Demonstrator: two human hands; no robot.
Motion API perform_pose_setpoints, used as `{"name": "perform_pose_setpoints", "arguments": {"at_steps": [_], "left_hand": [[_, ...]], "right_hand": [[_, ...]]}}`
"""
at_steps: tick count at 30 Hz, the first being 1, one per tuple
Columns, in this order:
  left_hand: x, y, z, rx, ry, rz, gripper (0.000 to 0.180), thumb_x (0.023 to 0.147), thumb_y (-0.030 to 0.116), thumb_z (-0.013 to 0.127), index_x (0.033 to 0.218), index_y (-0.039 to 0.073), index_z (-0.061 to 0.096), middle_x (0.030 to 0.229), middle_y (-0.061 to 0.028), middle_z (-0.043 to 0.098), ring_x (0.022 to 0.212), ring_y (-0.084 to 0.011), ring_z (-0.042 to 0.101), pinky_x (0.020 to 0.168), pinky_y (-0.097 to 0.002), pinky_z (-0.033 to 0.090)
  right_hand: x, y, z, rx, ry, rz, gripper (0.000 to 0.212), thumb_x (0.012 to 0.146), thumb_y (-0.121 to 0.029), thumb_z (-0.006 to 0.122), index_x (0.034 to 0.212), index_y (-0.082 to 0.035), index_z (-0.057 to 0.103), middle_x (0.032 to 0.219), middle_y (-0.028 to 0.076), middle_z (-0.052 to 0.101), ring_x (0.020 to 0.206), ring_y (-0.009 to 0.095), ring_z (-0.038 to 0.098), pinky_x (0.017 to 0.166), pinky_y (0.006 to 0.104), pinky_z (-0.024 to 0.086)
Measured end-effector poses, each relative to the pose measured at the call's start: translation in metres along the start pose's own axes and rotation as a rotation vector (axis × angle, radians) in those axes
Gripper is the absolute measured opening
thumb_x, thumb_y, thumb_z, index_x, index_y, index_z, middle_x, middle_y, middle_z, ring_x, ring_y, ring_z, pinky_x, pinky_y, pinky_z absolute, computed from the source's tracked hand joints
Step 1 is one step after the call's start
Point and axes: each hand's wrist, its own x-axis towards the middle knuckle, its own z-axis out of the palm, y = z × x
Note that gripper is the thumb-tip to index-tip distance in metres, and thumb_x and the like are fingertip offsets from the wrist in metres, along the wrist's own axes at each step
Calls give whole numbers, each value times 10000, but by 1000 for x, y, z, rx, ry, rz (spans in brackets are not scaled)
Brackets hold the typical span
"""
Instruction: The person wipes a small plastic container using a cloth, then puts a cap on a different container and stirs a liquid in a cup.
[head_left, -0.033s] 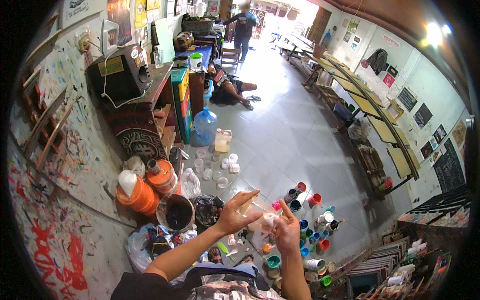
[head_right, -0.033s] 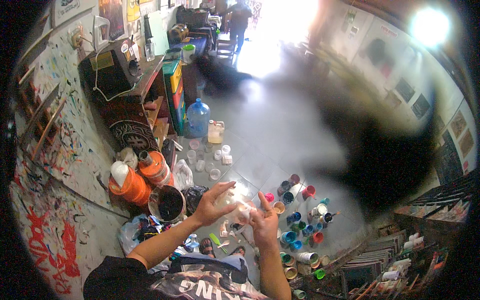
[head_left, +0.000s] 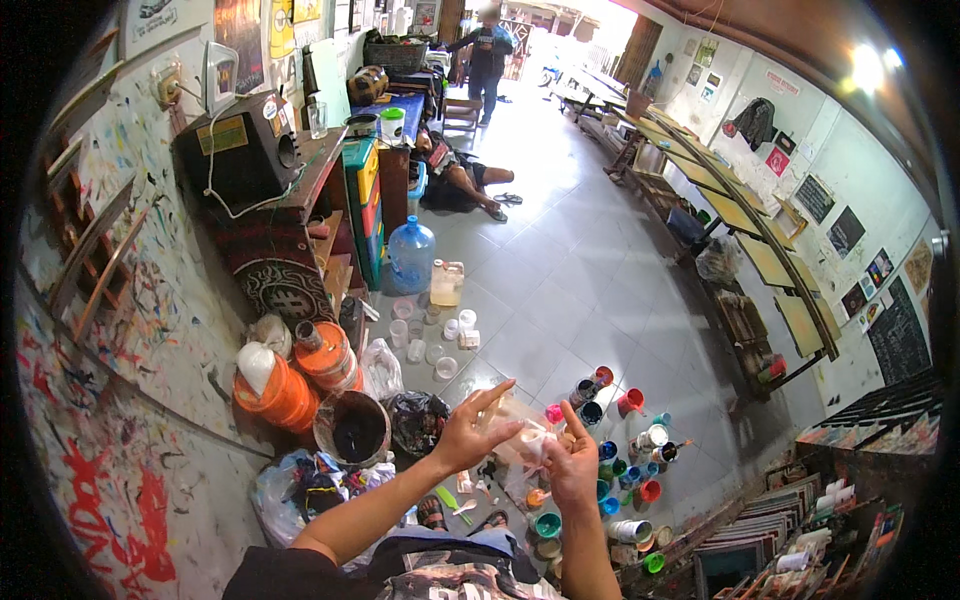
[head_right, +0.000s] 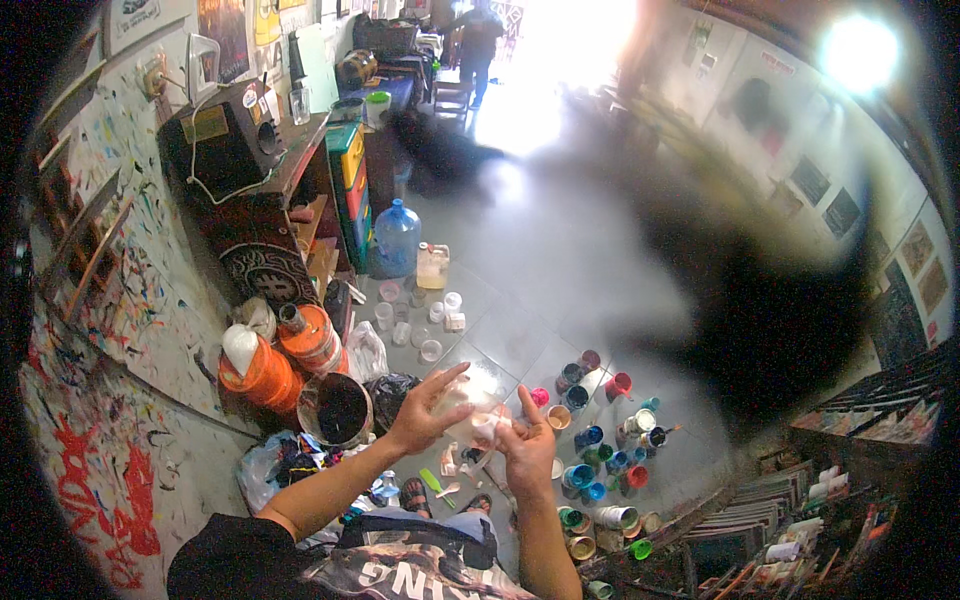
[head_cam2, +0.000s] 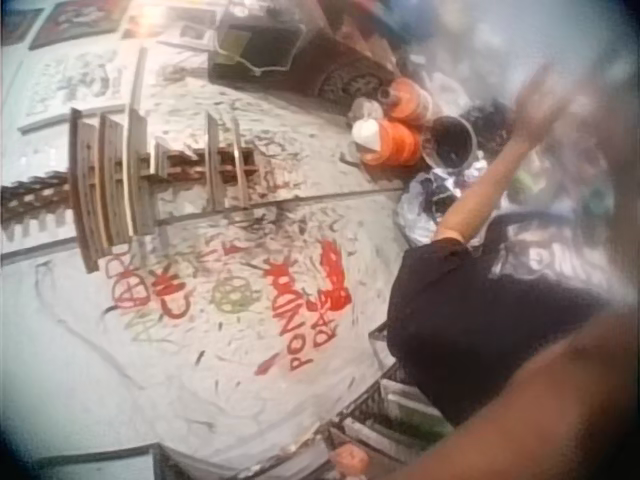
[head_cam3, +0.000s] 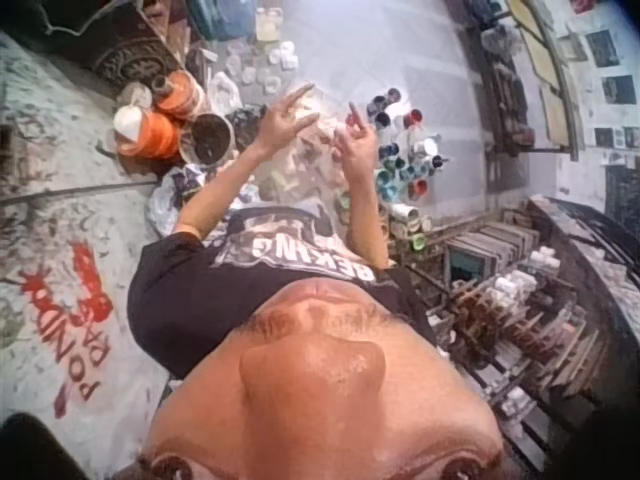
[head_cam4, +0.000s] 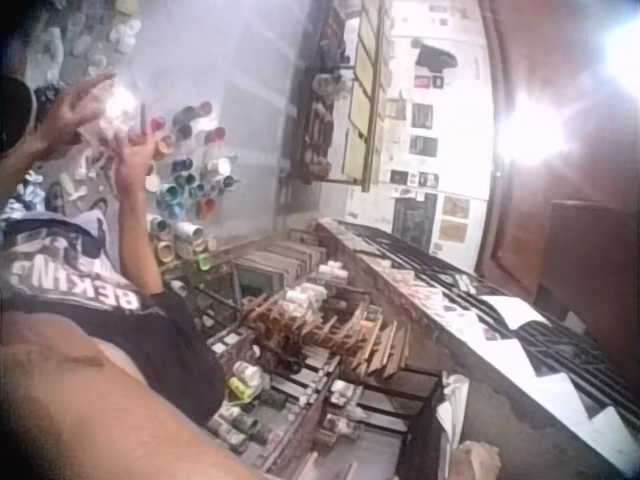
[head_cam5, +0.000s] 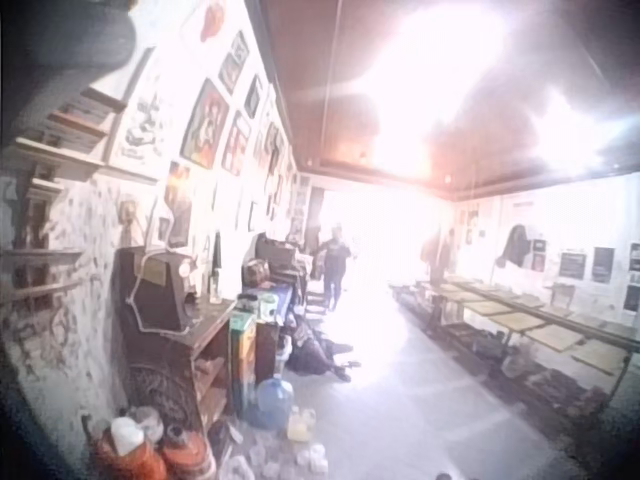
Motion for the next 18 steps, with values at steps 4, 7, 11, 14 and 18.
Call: {"name": "perform_pose_setpoints", "arguments": {"at_steps": [4, 7, 11, 14, 18], "left_hand": [[-3, -21, 6, -243, 68, -370, 533, 938, 317, 680, 1335, -25, 581, 1149, -101, 670, 981, -113, 620, 863, -275, 510], [-5, -31, 6, -341, 89, -442, 522, 931, 320, 689, 1311, -24, 594, 1066, -81, 679, 930, -92, 615, 821, -253, 513], [-9, -28, 3, -304, 87, -361, 502, 926, 318, 696, 1300, -2, 601, 1010, -49, 667, 903, -84, 606, 797, -250, 516], [-9, -20, 0, -207, 39, -260, 528, 903, 324, 721, 1323, 30, 594, 1112, -88, 651, 974, -124, 618, 852, -273, 509], [-6, -9, -7, -119, -3, -86, 529, 872, 226, 748, 1336, 37, 579, 1191, -98, 630, 1099, -153, 583, 956, -297, 477]], "right_hand": [[-8, 19, 11, -328, -29, -147, 869, 858, 100, 586, 1576, 1, 105, 1028, 132, 711, 858, 129, 673, 754, 256, 554], [-15, 34, 17, -349, -39, -206, 878, 857, 81, 595, 1578, 0, 100, 947, 82, 708, 773, 80, 644, 682, 212, 526], [-17, 37, 18, -320, 63, -144, 846, 861, 67, 596, 1571, 11, 137, 890, 90, 705, 700, 78, 621, 630, 218, 518], [-14, 31, 13, -259, 89, -144, 825, 865, 61, 599, 1563, 23, 162, 854, 103, 701, 663, 90, 615, 593, 232, 515], [-7, 28, 6, -9, 53, -85, 770, 891, 47, 584, 1549, 39, 185, 988, 198, 695, 773, 205, 698, 656, 309, 593]]}}
